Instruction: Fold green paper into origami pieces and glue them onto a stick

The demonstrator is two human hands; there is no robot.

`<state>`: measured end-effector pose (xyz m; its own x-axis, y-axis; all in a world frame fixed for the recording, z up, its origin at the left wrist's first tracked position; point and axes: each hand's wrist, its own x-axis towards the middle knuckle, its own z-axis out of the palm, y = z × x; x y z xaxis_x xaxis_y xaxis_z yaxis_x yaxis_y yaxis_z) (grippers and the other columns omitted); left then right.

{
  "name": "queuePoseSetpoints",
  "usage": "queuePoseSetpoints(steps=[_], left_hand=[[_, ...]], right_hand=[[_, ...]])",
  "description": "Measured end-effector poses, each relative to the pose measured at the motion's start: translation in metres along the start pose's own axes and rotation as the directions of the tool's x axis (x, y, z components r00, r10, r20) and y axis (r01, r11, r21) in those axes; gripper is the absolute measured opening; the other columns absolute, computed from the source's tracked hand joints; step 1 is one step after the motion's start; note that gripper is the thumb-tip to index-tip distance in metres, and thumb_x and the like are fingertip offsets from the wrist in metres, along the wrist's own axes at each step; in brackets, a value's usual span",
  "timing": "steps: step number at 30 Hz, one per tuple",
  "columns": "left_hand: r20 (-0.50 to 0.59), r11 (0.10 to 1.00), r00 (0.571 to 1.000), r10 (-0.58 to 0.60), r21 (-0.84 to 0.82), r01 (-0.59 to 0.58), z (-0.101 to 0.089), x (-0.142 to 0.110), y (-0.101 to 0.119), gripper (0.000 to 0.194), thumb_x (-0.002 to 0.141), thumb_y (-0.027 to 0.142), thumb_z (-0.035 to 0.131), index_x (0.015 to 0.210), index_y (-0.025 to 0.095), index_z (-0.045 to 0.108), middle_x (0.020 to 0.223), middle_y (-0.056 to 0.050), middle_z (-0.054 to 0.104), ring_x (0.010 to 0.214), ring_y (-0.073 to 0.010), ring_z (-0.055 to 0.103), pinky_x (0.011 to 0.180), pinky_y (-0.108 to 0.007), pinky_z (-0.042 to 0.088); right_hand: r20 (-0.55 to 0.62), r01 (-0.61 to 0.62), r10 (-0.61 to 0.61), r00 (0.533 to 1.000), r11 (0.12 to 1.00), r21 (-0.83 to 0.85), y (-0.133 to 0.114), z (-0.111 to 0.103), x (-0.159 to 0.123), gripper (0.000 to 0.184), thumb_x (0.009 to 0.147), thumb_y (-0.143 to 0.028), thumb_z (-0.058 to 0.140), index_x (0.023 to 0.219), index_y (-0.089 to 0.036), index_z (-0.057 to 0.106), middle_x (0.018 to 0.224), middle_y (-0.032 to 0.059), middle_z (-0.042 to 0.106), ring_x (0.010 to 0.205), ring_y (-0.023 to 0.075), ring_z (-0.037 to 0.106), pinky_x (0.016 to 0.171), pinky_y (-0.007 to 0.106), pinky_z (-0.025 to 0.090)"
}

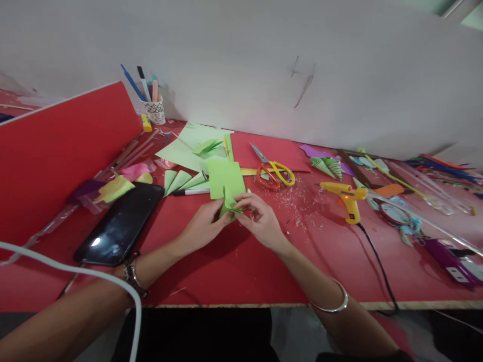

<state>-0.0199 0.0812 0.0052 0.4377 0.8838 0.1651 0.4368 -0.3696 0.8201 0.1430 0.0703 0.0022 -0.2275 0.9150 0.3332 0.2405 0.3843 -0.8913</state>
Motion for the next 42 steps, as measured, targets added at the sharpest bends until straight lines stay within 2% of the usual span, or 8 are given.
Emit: queuePoseSetpoints(steps=[6, 9, 13, 25, 31, 35, 39, 42], left_hand=[[-0.093, 0.994, 0.992, 0.089, 0.075, -0.082, -0.0015, 0.0013, 0.0001, 0.019, 0.081, 0.029, 0.045, 0.069, 0.015, 0.049, 0.080, -0.002, 0.048, 0.070, -0.0124, 0.044, 0.060, -0.022, 0.036], [-0.067, 0.996, 0.997, 0.030, 0.087, -0.024, -0.0012, 0.0006, -0.0012, 0.024, 0.082, 0.033, 0.043, 0.068, 0.015, 0.048, 0.064, 0.002, 0.046, 0.059, -0.0107, 0.040, 0.053, -0.021, 0.032], [-0.036, 0.997, 0.999, 0.012, 0.081, -0.009, -0.0002, -0.0002, -0.0018, 0.026, 0.083, 0.034, 0.041, 0.071, 0.014, 0.051, 0.063, 0.003, 0.049, 0.060, -0.0106, 0.042, 0.054, -0.021, 0.032], [0.010, 1.000, 1.000, 0.028, 0.004, -0.028, -0.0008, -0.0003, -0.0005, 0.027, 0.084, 0.034, 0.039, 0.070, 0.014, 0.052, 0.063, 0.003, 0.049, 0.060, -0.0103, 0.043, 0.056, -0.020, 0.033], [0.021, 0.997, 0.998, 0.059, -0.043, -0.058, -0.0009, 0.0004, 0.0003, 0.025, 0.085, 0.031, 0.040, 0.079, 0.014, 0.056, 0.070, 0.001, 0.056, 0.067, -0.0116, 0.049, 0.062, -0.021, 0.037], [0.016, 1.000, 1.000, 0.013, 0.000, -0.013, -0.0020, 0.0005, -0.0012, 0.027, 0.084, 0.033, 0.042, 0.070, 0.014, 0.056, 0.061, 0.002, 0.052, 0.059, -0.0109, 0.047, 0.056, -0.020, 0.035], [-0.015, 0.999, 0.999, 0.052, 0.005, -0.052, -0.0032, 0.0002, -0.0024, 0.026, 0.083, 0.032, 0.046, 0.067, 0.015, 0.056, 0.063, 0.002, 0.053, 0.061, -0.0106, 0.048, 0.057, -0.020, 0.036], [-0.074, 0.997, 0.994, 0.076, 0.034, -0.073, -0.0029, 0.0001, -0.0034, 0.019, 0.082, 0.031, 0.050, 0.072, 0.016, 0.056, 0.070, 0.001, 0.056, 0.066, -0.0112, 0.050, 0.060, -0.021, 0.038]], right_hand=[[-0.049, -0.010, 0.008, 0.999, 0.999, -0.040, -0.0012, 0.0004, 0.0011, 0.003, 0.074, -0.020, 0.056, 0.072, -0.020, 0.058, 0.095, 0.0047, 0.059, 0.092, 0.0157, 0.056, 0.083, 0.032, 0.044], [-0.044, 0.031, -0.036, 0.998, 0.994, -0.104, -0.0044, -0.0007, 0.0007, 0.010, 0.074, -0.017, 0.055, 0.079, -0.022, 0.062, 0.097, 0.0039, 0.062, 0.094, 0.0162, 0.056, 0.087, 0.034, 0.042], [-0.021, 0.057, -0.060, 0.998, 0.988, -0.142, -0.0058, -0.0014, -0.0005, 0.018, 0.075, -0.015, 0.052, 0.087, -0.024, 0.062, 0.101, 0.0031, 0.062, 0.097, 0.0165, 0.056, 0.088, 0.035, 0.042], [-0.063, 0.104, -0.120, 0.991, 0.972, -0.211, -0.0066, -0.0013, 0.0000, 0.009, 0.070, -0.013, 0.055, 0.075, -0.021, 0.054, 0.085, 0.0022, 0.052, 0.083, 0.0158, 0.053, 0.077, 0.032, 0.043], [-0.079, 0.004, -0.010, 0.997, 0.997, -0.083, -0.0005, 0.0022, -0.0027, 0.018, 0.070, -0.016, 0.053, 0.083, -0.021, 0.042, 0.077, -0.0014, 0.048, 0.069, 0.0114, 0.049, 0.065, 0.025, 0.042], [-0.061, -0.023, 0.021, 0.998, 0.999, -0.037, 0.0010, 0.0028, -0.0020, 0.030, 0.070, -0.017, 0.054, 0.098, -0.020, 0.041, 0.086, 0.0015, 0.052, 0.076, 0.0126, 0.052, 0.070, 0.026, 0.043], [0.010, 0.006, -0.004, 1.000, 0.974, -0.228, -0.0028, 0.0006, -0.0008, 0.006, 0.073, -0.018, 0.052, 0.079, -0.017, 0.053, 0.072, 0.0006, 0.052, 0.067, 0.0124, 0.049, 0.062, 0.025, 0.040], [-0.017, -0.004, -0.001, 1.000, 0.968, -0.251, -0.0032, -0.0001, -0.0008, 0.006, 0.073, -0.019, 0.052, 0.076, -0.016, 0.056, 0.070, 0.0011, 0.054, 0.066, 0.0123, 0.050, 0.060, 0.024, 0.040]])
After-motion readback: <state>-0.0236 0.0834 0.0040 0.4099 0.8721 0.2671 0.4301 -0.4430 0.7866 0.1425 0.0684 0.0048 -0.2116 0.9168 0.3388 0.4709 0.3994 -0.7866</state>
